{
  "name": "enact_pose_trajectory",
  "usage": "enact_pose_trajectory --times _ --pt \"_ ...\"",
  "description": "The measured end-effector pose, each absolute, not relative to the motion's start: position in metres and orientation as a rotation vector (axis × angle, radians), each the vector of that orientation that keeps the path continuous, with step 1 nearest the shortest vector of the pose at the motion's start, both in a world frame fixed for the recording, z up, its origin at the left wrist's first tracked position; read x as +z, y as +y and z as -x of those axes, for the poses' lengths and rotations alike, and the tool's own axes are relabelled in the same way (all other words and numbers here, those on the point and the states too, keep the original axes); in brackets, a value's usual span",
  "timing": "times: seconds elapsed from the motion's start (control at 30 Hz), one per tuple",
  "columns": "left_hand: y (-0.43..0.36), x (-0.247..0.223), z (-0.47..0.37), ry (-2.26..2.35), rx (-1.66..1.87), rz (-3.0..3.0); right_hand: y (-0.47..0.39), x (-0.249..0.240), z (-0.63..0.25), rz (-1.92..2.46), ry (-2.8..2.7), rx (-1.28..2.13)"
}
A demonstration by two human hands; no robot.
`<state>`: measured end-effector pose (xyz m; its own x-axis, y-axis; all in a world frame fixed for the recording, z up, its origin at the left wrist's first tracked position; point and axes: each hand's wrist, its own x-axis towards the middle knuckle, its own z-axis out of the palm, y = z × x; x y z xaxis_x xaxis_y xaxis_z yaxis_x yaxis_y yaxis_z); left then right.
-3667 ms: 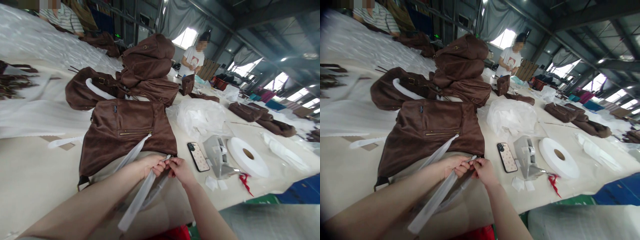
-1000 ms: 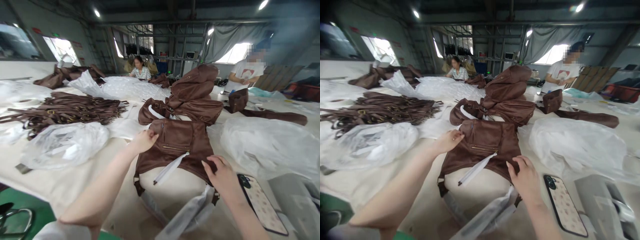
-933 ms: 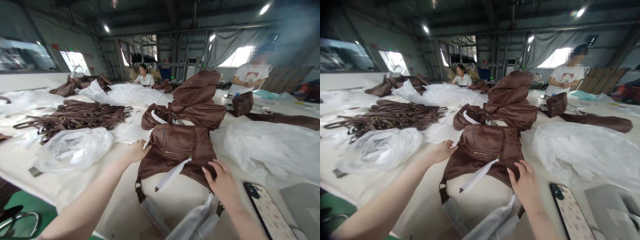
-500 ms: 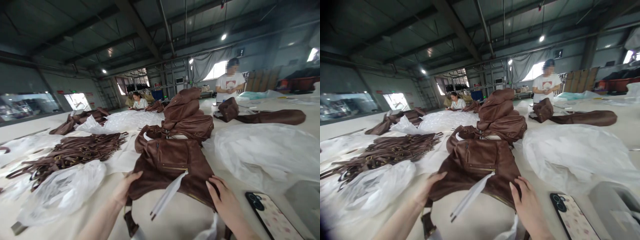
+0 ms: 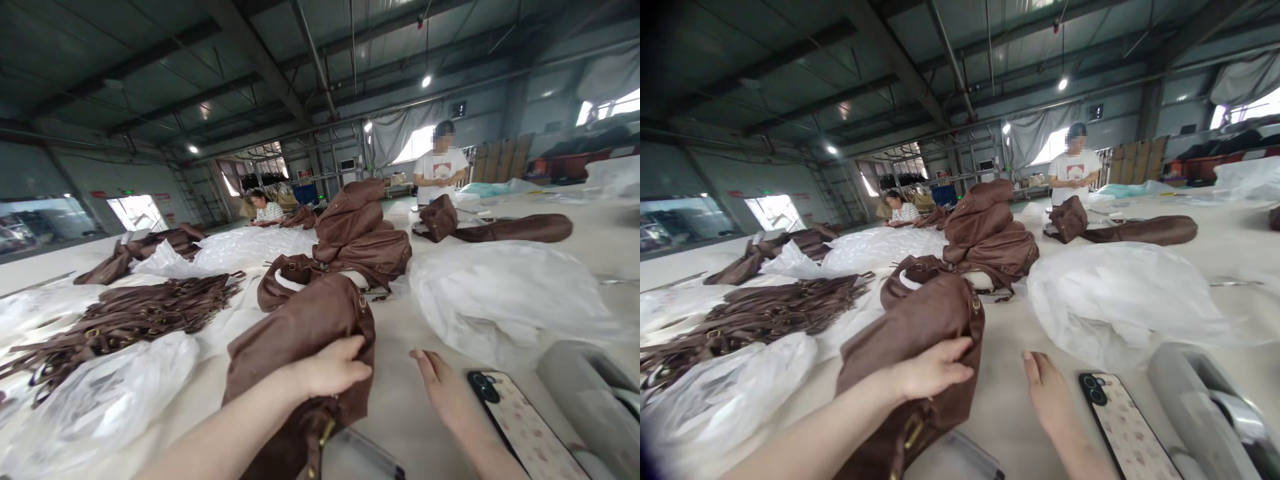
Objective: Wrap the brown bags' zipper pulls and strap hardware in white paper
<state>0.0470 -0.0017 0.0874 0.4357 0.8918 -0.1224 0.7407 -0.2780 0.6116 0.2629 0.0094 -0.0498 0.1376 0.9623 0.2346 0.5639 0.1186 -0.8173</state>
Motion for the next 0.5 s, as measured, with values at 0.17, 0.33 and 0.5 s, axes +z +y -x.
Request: enact_pose_trajectory --times 0.17,0.33,0.5 --pt "0.007 0.029 -0.043 1.151 0.410 -1.967 0.005 -0.036 -0.265 1.599 -1.615 0.581" --pt "0.025 0.054 0.024 1.825 0.921 -2.234 -0.001 -0.026 -0.262 1.678 -1.642 0.542" --pt "0.028 0.030 0.099 2.655 0.705 -2.175 -0.003 -0.035 -0.256 1.761 -1.785 0.427"
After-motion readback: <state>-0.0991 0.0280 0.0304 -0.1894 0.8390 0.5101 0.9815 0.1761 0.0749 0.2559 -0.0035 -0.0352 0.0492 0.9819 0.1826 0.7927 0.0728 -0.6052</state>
